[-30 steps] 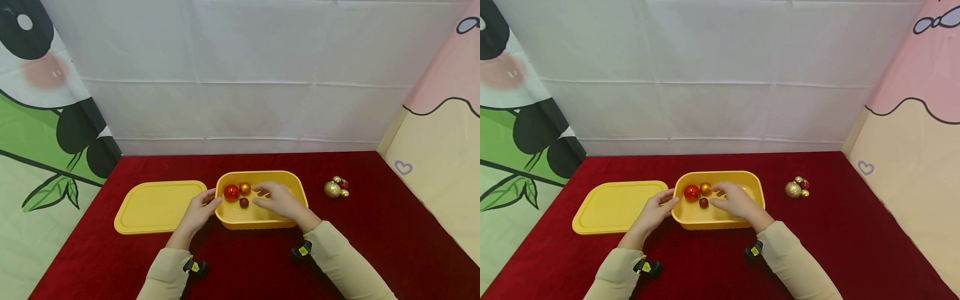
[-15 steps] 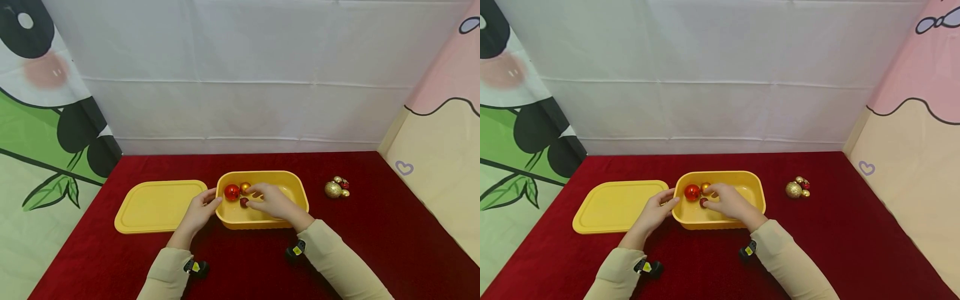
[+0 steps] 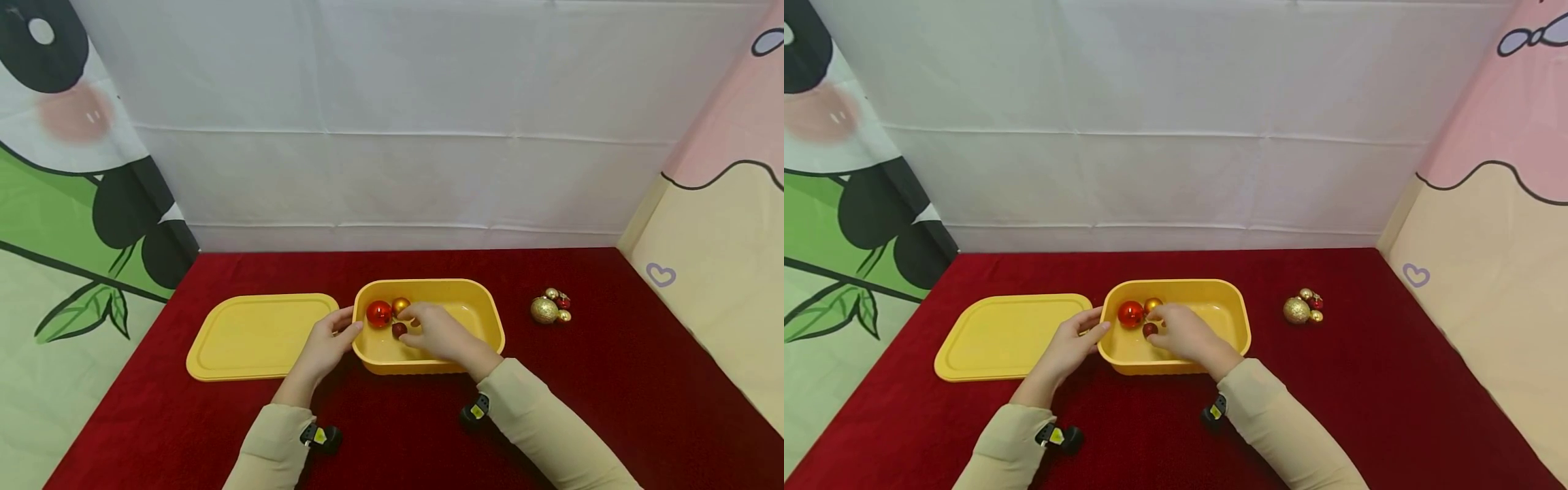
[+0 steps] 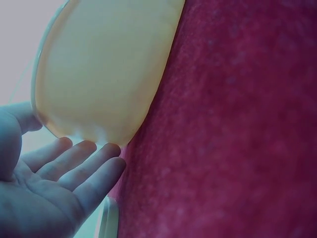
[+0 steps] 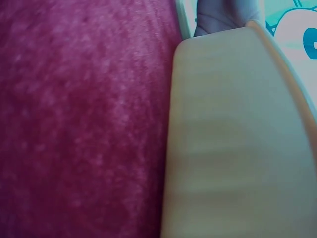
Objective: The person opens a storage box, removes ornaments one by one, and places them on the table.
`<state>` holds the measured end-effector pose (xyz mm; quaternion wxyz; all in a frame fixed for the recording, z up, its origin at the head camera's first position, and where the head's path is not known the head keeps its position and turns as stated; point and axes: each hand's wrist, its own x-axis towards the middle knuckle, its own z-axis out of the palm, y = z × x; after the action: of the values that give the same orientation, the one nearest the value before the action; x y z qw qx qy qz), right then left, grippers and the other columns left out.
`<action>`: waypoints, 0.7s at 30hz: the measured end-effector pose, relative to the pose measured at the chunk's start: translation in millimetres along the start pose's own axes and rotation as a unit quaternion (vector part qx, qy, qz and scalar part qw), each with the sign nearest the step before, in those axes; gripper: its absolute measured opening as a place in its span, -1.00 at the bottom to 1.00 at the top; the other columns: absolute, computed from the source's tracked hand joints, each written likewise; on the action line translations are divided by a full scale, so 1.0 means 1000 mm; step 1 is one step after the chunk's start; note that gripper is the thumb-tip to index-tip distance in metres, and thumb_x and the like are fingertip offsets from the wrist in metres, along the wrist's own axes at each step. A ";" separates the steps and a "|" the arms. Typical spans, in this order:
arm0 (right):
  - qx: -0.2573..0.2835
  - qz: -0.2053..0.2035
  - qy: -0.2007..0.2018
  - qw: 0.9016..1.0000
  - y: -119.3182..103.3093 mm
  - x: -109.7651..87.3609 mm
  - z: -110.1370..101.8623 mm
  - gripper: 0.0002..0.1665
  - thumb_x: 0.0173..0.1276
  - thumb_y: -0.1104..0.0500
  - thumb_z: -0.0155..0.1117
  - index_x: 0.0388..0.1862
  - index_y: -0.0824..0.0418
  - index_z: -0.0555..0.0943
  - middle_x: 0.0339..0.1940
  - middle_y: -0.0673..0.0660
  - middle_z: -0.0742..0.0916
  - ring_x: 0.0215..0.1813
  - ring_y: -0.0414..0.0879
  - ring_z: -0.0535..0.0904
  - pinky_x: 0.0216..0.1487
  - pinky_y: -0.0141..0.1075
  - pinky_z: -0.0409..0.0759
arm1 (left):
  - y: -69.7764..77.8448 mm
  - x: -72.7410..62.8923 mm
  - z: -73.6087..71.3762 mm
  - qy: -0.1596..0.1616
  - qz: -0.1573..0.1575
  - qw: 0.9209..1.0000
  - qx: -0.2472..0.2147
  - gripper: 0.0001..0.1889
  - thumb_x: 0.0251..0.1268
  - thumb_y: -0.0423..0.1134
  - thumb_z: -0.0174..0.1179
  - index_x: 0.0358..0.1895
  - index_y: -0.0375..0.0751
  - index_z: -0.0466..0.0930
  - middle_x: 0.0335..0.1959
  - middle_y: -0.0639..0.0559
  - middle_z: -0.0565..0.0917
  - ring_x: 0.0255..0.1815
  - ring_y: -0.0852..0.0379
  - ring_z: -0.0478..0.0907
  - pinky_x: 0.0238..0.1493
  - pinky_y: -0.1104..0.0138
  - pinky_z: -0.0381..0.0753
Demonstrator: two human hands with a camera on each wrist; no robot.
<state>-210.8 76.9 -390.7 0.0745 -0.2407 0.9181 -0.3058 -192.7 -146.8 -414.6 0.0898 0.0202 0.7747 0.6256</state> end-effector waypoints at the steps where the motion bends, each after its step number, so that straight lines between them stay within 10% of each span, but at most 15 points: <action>1: -0.003 0.001 -0.001 1.000 0.000 0.000 0.001 -0.59 0.22 0.16 0.34 0.04 0.27 0.59 0.00 0.15 0.68 -0.04 0.00 0.61 0.01 -0.18 0.59 | 0.000 0.000 0.000 0.000 0.000 1.000 0.000 -0.49 0.39 -0.19 0.08 0.33 -0.31 0.29 0.23 -0.35 0.46 0.13 -0.16 0.52 -0.02 0.22 0.64; 21: -0.062 -0.049 -0.009 0.997 0.001 0.007 0.009 -0.70 0.17 0.26 0.33 -0.08 0.25 0.65 -0.22 0.07 0.70 -0.19 -0.13 0.53 -0.05 -0.24 0.55 | 0.002 0.000 0.001 -0.001 -0.011 1.000 0.003 -0.49 0.40 -0.22 0.07 0.35 -0.31 0.27 0.25 -0.34 0.44 0.10 -0.15 0.54 -0.03 0.22 0.65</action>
<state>-214.6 69.6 -398.0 0.0524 -0.2925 0.9217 -0.2494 -193.0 -145.5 -412.7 0.0975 0.0128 0.7765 0.6224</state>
